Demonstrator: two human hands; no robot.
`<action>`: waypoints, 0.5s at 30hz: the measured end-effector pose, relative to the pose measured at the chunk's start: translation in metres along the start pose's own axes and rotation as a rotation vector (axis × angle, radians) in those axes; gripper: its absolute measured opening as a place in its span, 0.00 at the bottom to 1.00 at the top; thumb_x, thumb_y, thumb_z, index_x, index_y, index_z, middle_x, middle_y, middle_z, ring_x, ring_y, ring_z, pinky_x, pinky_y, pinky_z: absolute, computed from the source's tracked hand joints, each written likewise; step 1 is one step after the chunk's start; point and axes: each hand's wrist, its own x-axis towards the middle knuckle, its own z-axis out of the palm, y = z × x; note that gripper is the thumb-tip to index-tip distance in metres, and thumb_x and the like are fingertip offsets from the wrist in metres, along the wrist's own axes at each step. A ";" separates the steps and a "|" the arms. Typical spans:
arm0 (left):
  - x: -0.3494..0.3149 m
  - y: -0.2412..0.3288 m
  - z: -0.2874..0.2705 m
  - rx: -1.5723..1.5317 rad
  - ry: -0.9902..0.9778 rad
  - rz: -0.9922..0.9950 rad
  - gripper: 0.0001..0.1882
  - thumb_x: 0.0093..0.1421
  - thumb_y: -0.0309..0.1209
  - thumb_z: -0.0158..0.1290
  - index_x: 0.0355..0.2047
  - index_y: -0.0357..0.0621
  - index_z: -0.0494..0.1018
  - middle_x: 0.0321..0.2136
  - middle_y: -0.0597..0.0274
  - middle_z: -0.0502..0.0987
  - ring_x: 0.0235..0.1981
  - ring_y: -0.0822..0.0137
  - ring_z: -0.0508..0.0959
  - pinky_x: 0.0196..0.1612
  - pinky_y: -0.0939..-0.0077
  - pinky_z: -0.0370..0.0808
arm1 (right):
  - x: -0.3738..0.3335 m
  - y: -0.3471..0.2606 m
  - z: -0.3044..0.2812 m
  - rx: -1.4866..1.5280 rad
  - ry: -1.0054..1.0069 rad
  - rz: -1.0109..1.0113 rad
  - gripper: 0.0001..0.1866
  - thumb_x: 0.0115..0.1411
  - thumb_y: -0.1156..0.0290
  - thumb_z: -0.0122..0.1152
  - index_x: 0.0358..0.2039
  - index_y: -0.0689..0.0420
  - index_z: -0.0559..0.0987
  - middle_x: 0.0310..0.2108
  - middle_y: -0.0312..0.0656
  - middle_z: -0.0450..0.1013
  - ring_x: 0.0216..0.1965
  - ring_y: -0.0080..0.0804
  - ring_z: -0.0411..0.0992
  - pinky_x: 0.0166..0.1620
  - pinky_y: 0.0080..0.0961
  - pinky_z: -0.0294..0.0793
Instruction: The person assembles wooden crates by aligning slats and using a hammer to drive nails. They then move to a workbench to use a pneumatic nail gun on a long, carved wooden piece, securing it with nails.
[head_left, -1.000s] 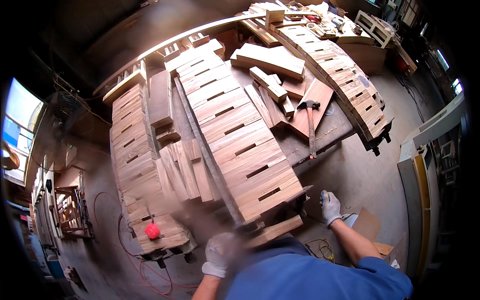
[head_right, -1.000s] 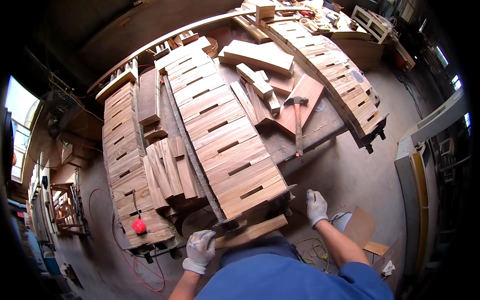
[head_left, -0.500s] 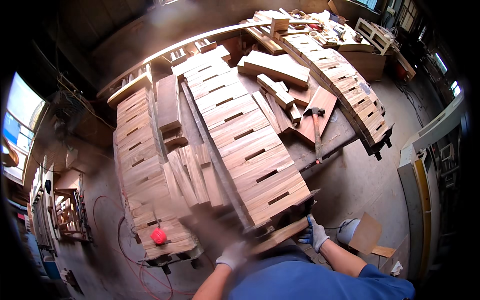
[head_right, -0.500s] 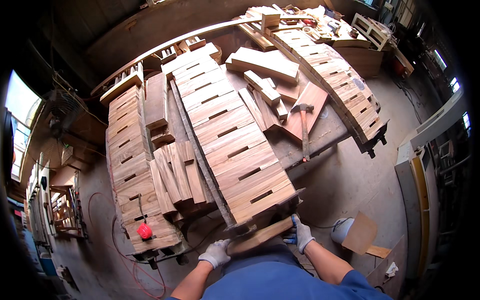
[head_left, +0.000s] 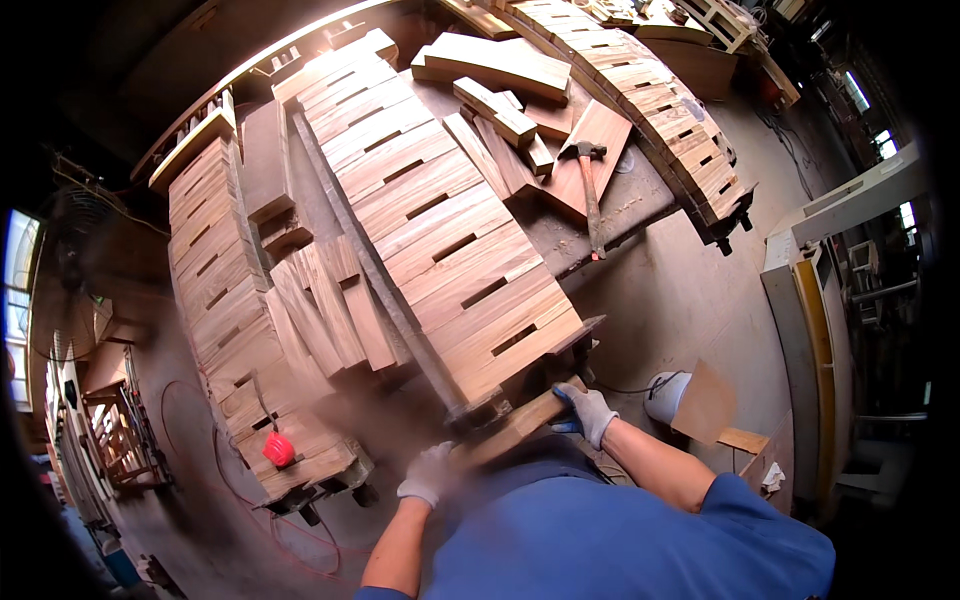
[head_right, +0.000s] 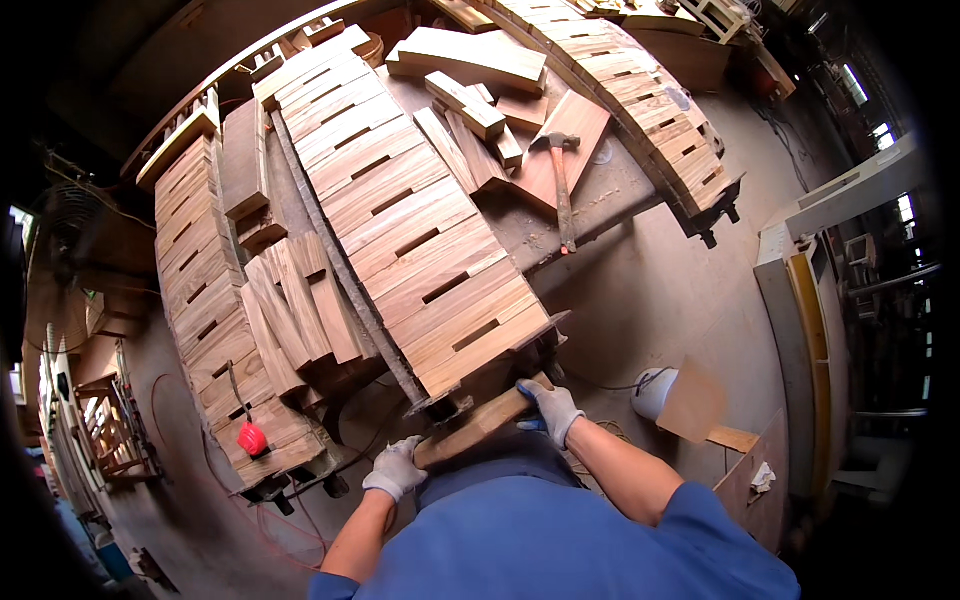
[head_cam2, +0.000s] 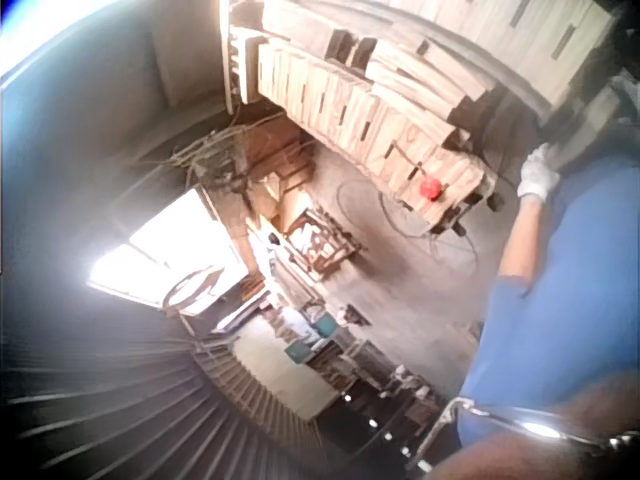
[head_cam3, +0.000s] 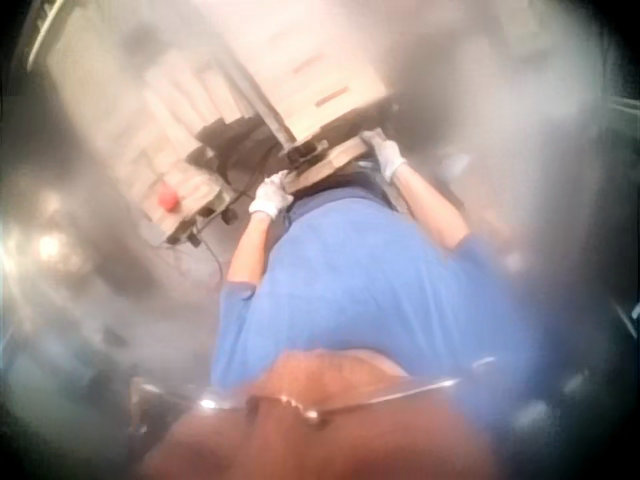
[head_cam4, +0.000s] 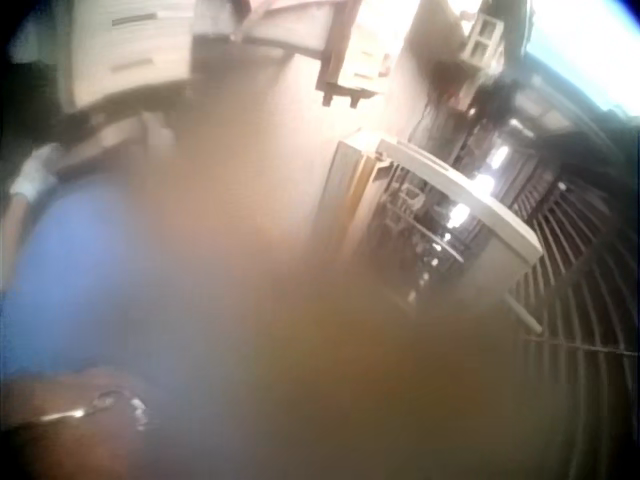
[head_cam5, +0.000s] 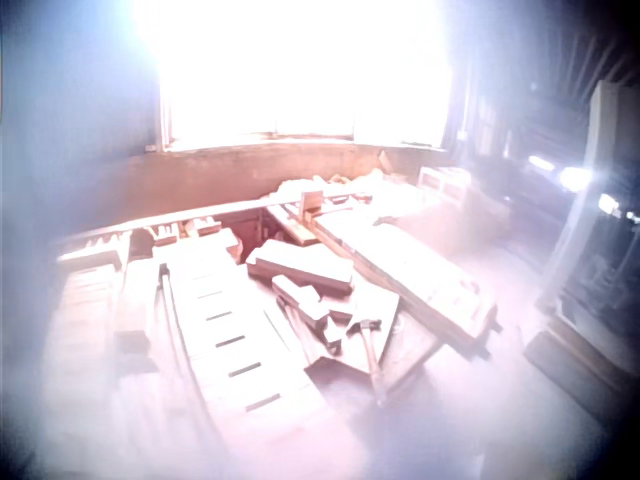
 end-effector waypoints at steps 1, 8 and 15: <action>0.003 -0.001 -0.001 0.006 -0.013 -0.004 0.41 0.51 0.39 0.68 0.66 0.48 0.70 0.59 0.48 0.79 0.61 0.50 0.78 0.66 0.59 0.73 | 0.008 0.000 0.000 0.005 -0.018 -0.009 0.28 0.62 0.55 0.74 0.51 0.63 0.78 0.44 0.48 0.78 0.39 0.44 0.81 0.35 0.41 0.90; -0.007 0.007 -0.012 0.052 -0.043 0.007 0.35 0.54 0.36 0.65 0.64 0.44 0.70 0.56 0.44 0.79 0.58 0.46 0.79 0.62 0.55 0.76 | 0.018 0.005 -0.006 0.030 -0.080 -0.020 0.27 0.63 0.57 0.73 0.53 0.63 0.77 0.45 0.49 0.77 0.41 0.46 0.82 0.37 0.44 0.91; 0.012 -0.010 -0.016 0.118 0.003 0.139 0.31 0.57 0.35 0.61 0.62 0.46 0.72 0.57 0.48 0.78 0.58 0.48 0.78 0.62 0.57 0.73 | 0.007 0.037 -0.016 0.159 -0.076 -0.062 0.23 0.64 0.57 0.72 0.51 0.61 0.79 0.46 0.44 0.79 0.43 0.38 0.81 0.38 0.40 0.90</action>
